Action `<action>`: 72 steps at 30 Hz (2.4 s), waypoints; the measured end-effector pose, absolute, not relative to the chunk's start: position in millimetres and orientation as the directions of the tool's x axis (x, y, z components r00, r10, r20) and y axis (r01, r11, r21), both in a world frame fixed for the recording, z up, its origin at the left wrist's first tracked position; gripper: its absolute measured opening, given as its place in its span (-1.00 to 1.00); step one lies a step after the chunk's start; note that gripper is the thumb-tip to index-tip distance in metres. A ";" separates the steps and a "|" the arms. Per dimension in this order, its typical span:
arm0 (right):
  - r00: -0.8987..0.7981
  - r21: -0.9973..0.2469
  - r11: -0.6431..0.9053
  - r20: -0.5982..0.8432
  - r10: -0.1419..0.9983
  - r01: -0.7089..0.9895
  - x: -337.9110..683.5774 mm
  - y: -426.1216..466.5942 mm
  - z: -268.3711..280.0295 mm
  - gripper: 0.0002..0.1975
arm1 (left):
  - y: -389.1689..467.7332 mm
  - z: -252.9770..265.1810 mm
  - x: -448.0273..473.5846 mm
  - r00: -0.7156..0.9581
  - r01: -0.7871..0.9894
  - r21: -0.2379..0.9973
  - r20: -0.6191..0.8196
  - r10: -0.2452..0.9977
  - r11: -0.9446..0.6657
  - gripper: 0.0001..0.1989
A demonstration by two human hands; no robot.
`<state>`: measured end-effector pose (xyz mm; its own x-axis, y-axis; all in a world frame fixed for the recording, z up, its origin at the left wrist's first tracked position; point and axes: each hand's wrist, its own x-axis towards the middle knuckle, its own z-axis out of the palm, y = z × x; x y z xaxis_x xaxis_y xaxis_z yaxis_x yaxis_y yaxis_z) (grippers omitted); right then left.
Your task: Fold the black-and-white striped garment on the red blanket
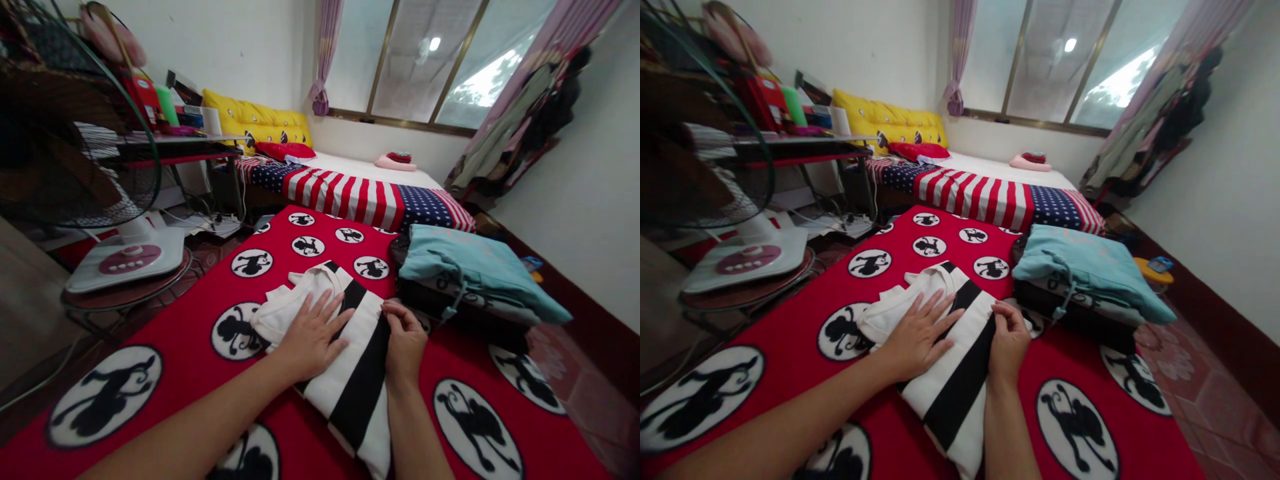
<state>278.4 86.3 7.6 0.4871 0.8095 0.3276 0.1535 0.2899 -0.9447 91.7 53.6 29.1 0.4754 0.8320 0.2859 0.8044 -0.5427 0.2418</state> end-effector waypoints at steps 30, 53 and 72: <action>0.503 -0.950 0.302 0.302 0.810 0.084 279.4 87.2 6.2 -0.88 | 81.1 36.2 3.7 -0.146 0.924 0.369 0.099 0.984 0.100 -0.58; 0.509 -0.953 0.289 0.295 0.808 0.094 278.7 83.0 9.6 -0.88 | 21.0 33.7 59.0 0.036 0.903 0.399 0.293 0.955 -0.157 -0.83; 0.511 -0.951 0.300 0.293 0.808 0.071 279.9 82.6 8.4 -0.88 | 54.5 28.6 28.9 -0.198 0.952 0.268 0.173 0.965 0.147 -0.27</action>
